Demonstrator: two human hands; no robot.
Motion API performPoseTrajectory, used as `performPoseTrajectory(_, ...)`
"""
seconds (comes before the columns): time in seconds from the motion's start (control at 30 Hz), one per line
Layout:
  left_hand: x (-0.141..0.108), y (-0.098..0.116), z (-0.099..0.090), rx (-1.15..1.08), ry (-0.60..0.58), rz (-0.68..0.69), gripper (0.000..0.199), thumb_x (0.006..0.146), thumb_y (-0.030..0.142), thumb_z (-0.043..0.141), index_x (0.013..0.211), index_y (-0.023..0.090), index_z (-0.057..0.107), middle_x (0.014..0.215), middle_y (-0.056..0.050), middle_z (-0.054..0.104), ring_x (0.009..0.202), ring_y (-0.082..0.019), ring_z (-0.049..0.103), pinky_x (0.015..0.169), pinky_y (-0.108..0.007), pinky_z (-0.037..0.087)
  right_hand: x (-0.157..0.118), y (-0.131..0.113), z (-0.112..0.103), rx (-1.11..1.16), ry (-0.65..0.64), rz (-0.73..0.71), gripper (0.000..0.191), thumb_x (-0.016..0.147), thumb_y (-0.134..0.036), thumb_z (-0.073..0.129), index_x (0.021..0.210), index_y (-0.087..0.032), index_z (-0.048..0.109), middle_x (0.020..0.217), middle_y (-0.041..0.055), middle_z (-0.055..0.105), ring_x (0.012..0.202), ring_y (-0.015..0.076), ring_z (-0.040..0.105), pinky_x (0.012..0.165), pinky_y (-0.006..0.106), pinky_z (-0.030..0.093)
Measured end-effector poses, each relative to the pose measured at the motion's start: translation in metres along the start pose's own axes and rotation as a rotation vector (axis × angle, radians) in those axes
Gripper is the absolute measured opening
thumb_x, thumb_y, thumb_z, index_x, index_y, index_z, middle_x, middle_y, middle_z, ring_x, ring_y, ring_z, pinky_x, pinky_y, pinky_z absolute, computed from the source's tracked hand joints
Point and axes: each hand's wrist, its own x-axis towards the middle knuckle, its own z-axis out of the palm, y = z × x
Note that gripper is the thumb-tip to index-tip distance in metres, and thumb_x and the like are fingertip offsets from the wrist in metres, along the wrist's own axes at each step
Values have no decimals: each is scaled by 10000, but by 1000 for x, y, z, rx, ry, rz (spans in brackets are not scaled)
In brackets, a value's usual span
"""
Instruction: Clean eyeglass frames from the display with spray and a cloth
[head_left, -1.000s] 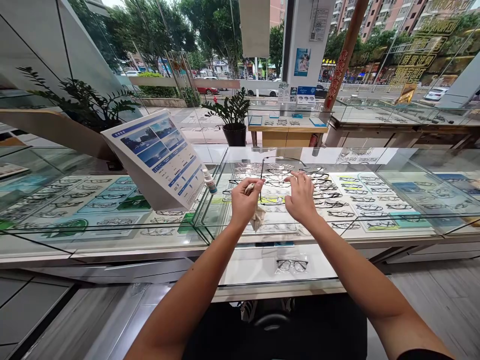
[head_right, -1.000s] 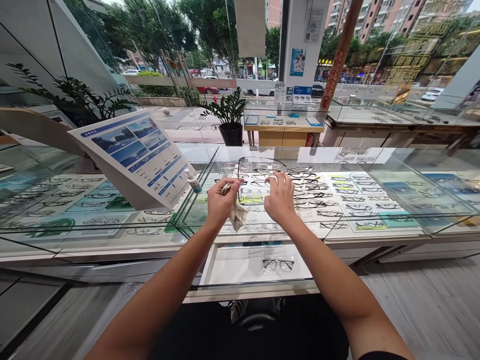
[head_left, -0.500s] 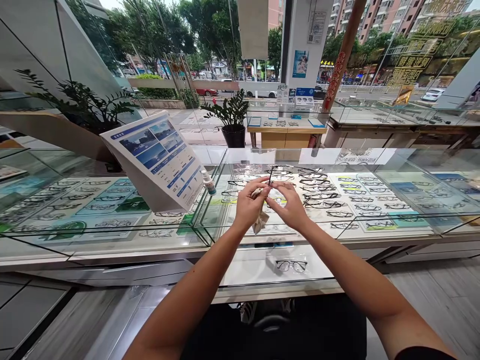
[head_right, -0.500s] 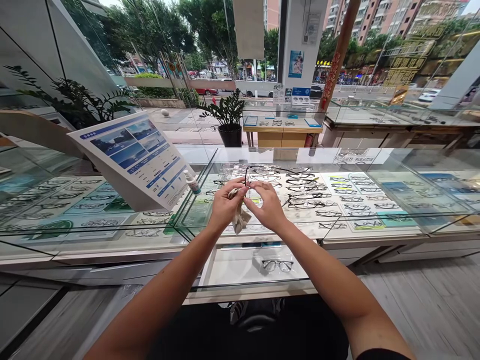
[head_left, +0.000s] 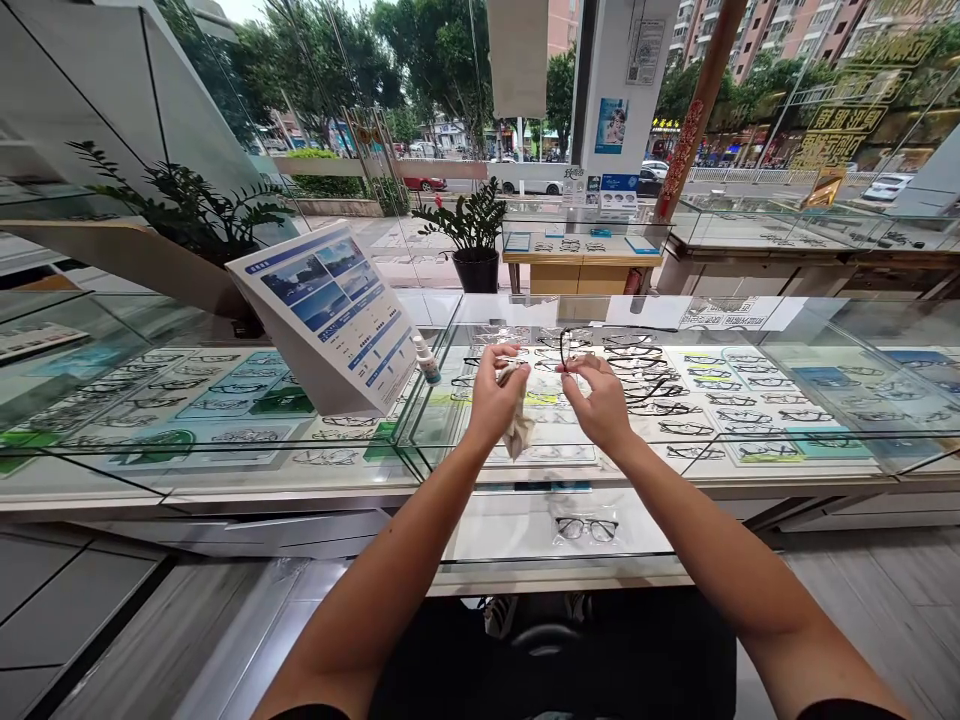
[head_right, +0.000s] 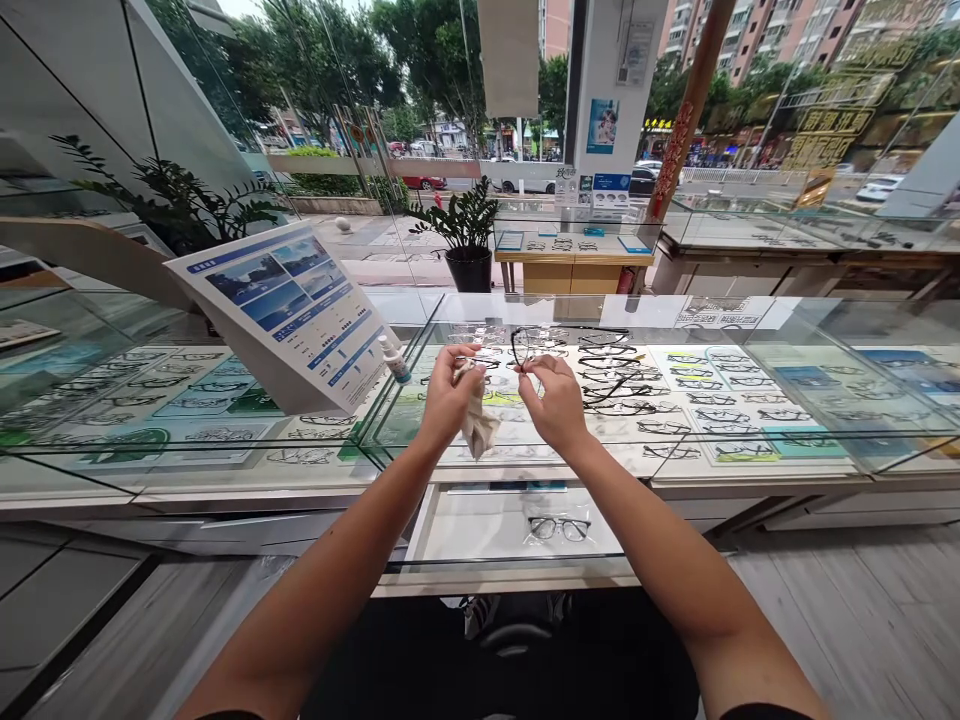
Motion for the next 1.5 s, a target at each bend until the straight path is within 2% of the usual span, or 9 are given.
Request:
performPoseTrajectory(0.1,12,-10,-13,104,100,-32,252,913,229,611,1152,246,533,1367,-95,612,1042,-216,608,954,-387,516,1,5,0,-18,37,-16,203,1052,-290,591,1014,-231,782,1066,102,825,1077,318,726,1042,534,556)
performPoseTrajectory(0.23,24,-25,-25,296,190,23,307,830,99,551,1094,244,490,1295,-112,541,1247,-278,543,1171,-487,436,0,7,1,-43,75,-29,189,1048,-275,599,1025,-231,781,1062,104,815,1067,321,704,1039,538,550)
performPoseTrajectory(0.47,27,-35,-28,411,60,60,445,791,81,555,1205,231,486,1579,-187,435,1585,-340,370,1330,-568,312,-1,9,1,-73,81,-23,191,1037,-269,611,1045,-225,796,1067,106,807,1069,324,683,1047,544,536)
performPoseTrajectory(0.6,25,-29,-30,480,-15,97,376,859,121,541,1223,217,555,1672,-187,461,1576,-362,442,1313,-602,329,-2,10,1,-67,83,-16,197,1035,-273,611,1045,-220,800,1070,112,801,1080,328,677,1044,546,528)
performPoseTrajectory(0.7,24,-22,-33,616,213,161,294,901,170,585,1190,215,617,1626,-174,532,1572,-365,449,1323,-591,302,-2,10,1,-67,74,-3,193,1031,-274,611,1044,-224,797,1084,111,800,1098,331,670,1047,546,522)
performPoseTrajectory(0.8,26,-19,-39,744,480,97,354,907,197,632,1259,208,669,1691,-180,447,1595,-376,403,1332,-566,284,-2,10,0,-74,71,-10,198,1036,-280,605,1047,-222,795,1078,111,798,1091,331,672,1044,546,521)
performPoseTrajectory(0.9,31,-21,-46,772,563,-33,435,933,208,630,1357,242,722,1791,-158,294,1625,-416,336,1315,-580,301,-3,10,0,-85,76,-27,205,1039,-284,599,1044,-225,794,1063,107,800,1075,327,680,1040,542,524)
performPoseTrajectory(1.17,39,-35,-58,769,390,-342,527,1003,327,599,1518,331,707,1837,-121,291,1696,-434,218,1338,-663,222,-3,8,-2,-81,92,-21,199,1027,-278,601,1025,-227,794,1043,104,816,1068,335,679,1038,551,513)
performPoseTrajectory(1.5,42,-43,-64,808,338,-415,564,999,352,585,1555,341,678,1722,-133,475,1627,-430,329,1309,-632,278,-3,6,-3,-92,79,-27,204,1025,-275,591,1021,-219,788,1051,100,821,1063,324,678,1026,523,512)
